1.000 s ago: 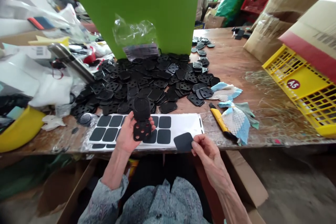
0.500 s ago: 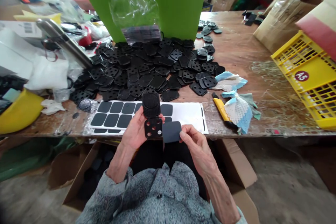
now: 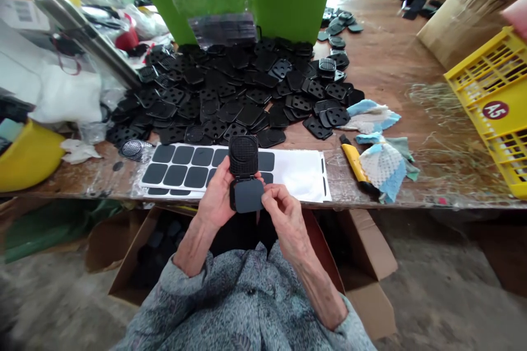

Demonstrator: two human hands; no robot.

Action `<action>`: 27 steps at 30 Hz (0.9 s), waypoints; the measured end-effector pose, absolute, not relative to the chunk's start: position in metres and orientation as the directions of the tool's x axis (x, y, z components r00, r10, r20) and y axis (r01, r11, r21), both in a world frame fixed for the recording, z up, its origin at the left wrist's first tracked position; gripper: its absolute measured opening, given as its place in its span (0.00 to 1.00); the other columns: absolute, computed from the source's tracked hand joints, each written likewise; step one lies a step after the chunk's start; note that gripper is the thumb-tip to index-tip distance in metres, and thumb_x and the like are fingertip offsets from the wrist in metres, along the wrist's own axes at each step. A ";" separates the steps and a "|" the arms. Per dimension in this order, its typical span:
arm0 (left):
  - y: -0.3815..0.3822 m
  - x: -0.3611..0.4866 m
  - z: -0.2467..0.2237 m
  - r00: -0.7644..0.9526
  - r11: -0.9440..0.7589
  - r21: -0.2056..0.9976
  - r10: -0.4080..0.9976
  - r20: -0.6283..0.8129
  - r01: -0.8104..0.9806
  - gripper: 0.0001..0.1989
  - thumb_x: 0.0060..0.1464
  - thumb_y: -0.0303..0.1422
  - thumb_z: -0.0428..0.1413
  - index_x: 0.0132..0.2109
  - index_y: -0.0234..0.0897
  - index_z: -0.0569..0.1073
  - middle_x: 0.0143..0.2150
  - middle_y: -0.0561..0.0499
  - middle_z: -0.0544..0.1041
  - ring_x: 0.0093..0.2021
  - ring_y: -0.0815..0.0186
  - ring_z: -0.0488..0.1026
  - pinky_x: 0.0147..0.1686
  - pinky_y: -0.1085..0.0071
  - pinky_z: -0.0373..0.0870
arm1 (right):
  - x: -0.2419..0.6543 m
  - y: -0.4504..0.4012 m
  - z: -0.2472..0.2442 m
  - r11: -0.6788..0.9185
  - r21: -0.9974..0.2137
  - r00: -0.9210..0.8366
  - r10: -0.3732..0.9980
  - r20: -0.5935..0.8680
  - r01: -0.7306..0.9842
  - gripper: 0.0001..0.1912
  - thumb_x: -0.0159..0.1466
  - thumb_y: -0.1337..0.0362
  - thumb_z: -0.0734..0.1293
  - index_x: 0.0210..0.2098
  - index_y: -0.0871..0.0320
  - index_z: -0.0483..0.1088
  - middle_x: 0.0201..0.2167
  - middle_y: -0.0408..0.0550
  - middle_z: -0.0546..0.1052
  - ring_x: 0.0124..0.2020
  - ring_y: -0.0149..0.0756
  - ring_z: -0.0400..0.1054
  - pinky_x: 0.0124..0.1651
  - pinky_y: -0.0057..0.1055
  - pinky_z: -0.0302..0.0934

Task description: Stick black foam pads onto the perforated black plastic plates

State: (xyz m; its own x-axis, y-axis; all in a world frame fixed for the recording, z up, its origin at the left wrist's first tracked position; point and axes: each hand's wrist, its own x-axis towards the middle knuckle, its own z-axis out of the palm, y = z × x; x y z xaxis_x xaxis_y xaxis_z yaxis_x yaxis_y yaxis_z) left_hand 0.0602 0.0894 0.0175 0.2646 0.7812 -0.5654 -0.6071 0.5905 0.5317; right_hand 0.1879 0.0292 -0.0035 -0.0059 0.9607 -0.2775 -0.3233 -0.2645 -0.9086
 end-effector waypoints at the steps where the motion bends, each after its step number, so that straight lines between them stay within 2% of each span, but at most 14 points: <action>1: 0.089 0.061 0.017 0.262 0.591 0.526 0.778 -0.571 -0.611 0.25 0.59 0.46 0.42 0.38 0.29 0.75 0.30 0.43 0.78 0.32 0.61 0.76 0.34 0.67 0.73 | 0.187 0.029 -0.004 -0.258 -0.910 -0.001 0.962 -0.273 -0.323 0.09 0.60 0.59 0.65 0.28 0.57 0.65 0.39 0.44 0.69 0.39 0.33 0.61 0.43 0.30 0.56; 9: 0.089 0.063 0.015 0.235 0.579 0.524 0.779 -0.581 -0.625 0.23 0.59 0.45 0.43 0.45 0.31 0.74 0.32 0.44 0.79 0.32 0.62 0.76 0.35 0.67 0.73 | 0.181 0.029 -0.007 -0.254 -0.929 0.074 0.956 -0.282 -0.268 0.09 0.59 0.57 0.65 0.29 0.57 0.67 0.44 0.47 0.70 0.44 0.35 0.62 0.47 0.31 0.57; 20: 0.088 0.063 0.012 0.221 0.571 0.528 0.782 -0.583 -0.628 0.23 0.58 0.45 0.44 0.46 0.31 0.73 0.33 0.44 0.78 0.33 0.61 0.76 0.36 0.66 0.73 | 0.180 0.029 -0.009 -0.249 -0.929 0.076 0.957 -0.279 -0.273 0.08 0.60 0.59 0.65 0.29 0.57 0.68 0.43 0.47 0.70 0.45 0.36 0.62 0.50 0.35 0.55; 27: 0.087 0.063 0.010 0.223 0.560 0.543 0.795 -0.564 -0.626 0.23 0.58 0.45 0.45 0.45 0.32 0.74 0.33 0.45 0.78 0.33 0.61 0.76 0.36 0.66 0.73 | 0.179 0.029 -0.011 -0.250 -0.925 0.079 0.956 -0.283 -0.287 0.09 0.59 0.58 0.65 0.28 0.57 0.67 0.43 0.47 0.71 0.45 0.36 0.62 0.50 0.33 0.56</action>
State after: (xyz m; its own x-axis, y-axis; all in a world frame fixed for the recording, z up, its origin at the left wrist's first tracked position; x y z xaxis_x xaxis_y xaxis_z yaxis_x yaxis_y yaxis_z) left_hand 0.0632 0.0868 0.0103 0.2230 0.7953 -0.5637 -0.6261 0.5600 0.5425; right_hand 0.1791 0.0289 -0.0112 0.0789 0.9560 -0.2827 -0.2866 -0.2498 -0.9249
